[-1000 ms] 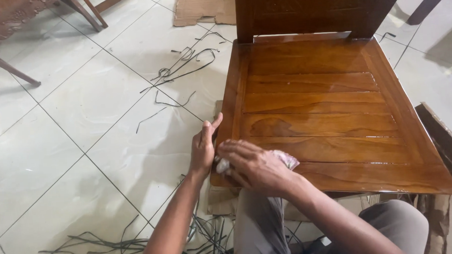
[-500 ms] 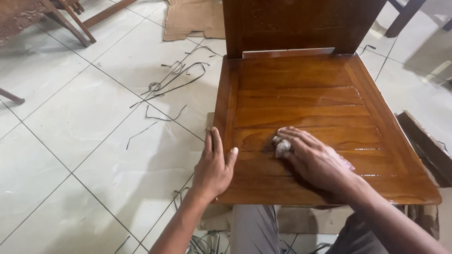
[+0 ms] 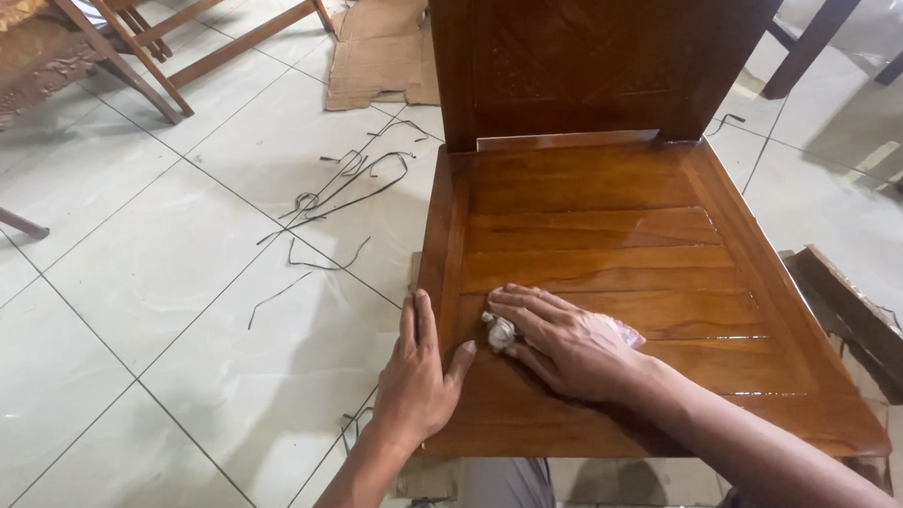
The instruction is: Polishing a wooden chair with a cloth
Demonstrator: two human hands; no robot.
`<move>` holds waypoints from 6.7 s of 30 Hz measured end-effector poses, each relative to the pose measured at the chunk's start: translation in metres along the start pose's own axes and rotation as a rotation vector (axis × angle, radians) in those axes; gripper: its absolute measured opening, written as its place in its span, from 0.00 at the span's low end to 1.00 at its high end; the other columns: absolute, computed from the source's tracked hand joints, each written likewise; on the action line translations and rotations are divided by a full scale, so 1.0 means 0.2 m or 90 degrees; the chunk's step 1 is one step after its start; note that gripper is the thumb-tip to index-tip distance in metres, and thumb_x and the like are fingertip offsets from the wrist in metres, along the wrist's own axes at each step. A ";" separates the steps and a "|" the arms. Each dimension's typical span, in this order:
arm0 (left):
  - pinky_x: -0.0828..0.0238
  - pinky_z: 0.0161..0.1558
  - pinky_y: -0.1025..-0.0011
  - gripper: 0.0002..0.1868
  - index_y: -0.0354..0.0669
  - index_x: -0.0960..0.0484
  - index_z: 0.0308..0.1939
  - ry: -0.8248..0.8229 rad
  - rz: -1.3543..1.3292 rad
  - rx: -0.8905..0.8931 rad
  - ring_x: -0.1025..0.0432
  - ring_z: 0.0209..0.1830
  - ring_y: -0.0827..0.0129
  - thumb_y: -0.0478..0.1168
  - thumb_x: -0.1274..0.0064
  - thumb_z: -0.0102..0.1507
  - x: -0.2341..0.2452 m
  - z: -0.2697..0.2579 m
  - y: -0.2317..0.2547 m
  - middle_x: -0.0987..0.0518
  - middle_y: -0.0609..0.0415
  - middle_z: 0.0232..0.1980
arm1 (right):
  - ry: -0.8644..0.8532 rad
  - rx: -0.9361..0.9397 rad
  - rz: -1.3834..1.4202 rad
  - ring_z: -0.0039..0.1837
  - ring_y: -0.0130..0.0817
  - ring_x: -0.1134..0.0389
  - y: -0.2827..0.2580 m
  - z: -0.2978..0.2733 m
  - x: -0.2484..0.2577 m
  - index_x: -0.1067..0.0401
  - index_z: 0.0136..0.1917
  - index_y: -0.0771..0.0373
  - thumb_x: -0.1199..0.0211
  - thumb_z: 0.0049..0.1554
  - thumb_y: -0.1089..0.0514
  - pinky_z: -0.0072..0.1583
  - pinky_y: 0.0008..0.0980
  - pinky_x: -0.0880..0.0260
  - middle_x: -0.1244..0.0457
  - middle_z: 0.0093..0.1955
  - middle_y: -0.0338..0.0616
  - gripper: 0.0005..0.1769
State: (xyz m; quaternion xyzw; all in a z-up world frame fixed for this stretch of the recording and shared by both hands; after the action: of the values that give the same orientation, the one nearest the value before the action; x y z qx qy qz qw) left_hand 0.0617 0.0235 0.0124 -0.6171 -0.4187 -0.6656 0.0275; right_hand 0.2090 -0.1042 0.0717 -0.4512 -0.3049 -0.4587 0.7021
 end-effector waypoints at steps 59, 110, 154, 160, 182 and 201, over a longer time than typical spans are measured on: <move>0.21 0.50 0.50 0.50 0.25 0.59 0.76 0.058 0.072 -0.029 0.35 0.64 0.30 0.63 0.62 0.68 0.01 0.00 0.04 0.56 0.18 0.77 | 0.008 -0.222 -0.133 0.75 0.55 0.40 0.54 -0.10 0.20 0.32 0.64 0.72 0.49 0.65 0.53 0.70 0.49 0.37 0.37 0.70 0.58 0.22; 0.36 0.63 0.44 0.52 0.24 0.63 0.77 -0.008 -0.045 -0.007 0.49 0.75 0.29 0.58 0.53 0.69 0.03 0.02 0.03 0.64 0.20 0.80 | 0.108 -0.160 -0.103 0.58 0.58 0.30 0.90 0.73 -0.21 0.32 0.66 0.71 0.42 0.63 0.53 0.54 0.49 0.26 0.36 0.68 0.60 0.24; 0.61 0.77 0.49 0.55 0.47 0.45 0.79 0.133 0.247 -0.454 0.49 0.80 0.56 0.81 0.82 0.61 -0.18 -0.35 0.29 0.38 0.56 0.80 | 0.043 -0.082 -0.030 0.71 0.47 0.34 -0.27 -0.50 0.12 0.32 0.66 0.67 0.41 0.59 0.53 0.57 0.39 0.25 0.35 0.69 0.52 0.24; 0.55 0.76 0.47 0.50 0.55 0.42 0.79 0.175 0.321 -0.455 0.49 0.81 0.57 0.59 0.41 0.56 -0.21 -0.35 0.30 0.42 0.59 0.82 | 0.117 -0.220 -0.118 0.73 0.47 0.36 -0.09 -0.74 0.21 0.31 0.65 0.67 0.42 0.60 0.54 0.71 0.42 0.33 0.35 0.70 0.53 0.23; 0.42 0.73 0.51 0.44 0.57 0.28 0.71 0.220 0.276 -0.498 0.36 0.75 0.61 0.75 0.53 0.57 -0.11 -0.28 0.22 0.28 0.61 0.73 | 0.166 -0.574 -0.232 0.64 0.48 0.30 0.37 -1.17 0.49 0.28 0.68 0.57 0.39 0.60 0.52 0.60 0.50 0.23 0.35 0.71 0.49 0.23; 0.40 0.67 0.39 0.35 0.43 0.24 0.70 0.326 0.114 -0.033 0.35 0.71 0.39 0.61 0.48 0.66 0.13 0.05 -0.04 0.28 0.41 0.72 | 0.341 -0.413 -0.390 0.62 0.47 0.29 0.17 -1.10 0.29 0.25 0.65 0.54 0.32 0.55 0.51 0.61 0.43 0.26 0.32 0.62 0.40 0.25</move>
State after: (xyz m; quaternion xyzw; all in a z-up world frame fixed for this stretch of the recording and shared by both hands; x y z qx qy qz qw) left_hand 0.0589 0.0467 0.0293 -0.4639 -0.3252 -0.8052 0.1754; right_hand 0.2661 -0.3209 0.0186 -0.4023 -0.0745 -0.8138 0.4127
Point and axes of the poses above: each hand's wrist, its own z-axis towards the middle knuckle, its own x-axis out of the back of the hand, y = z × x, the point moved 5 cm from there along z, towards the middle knuckle
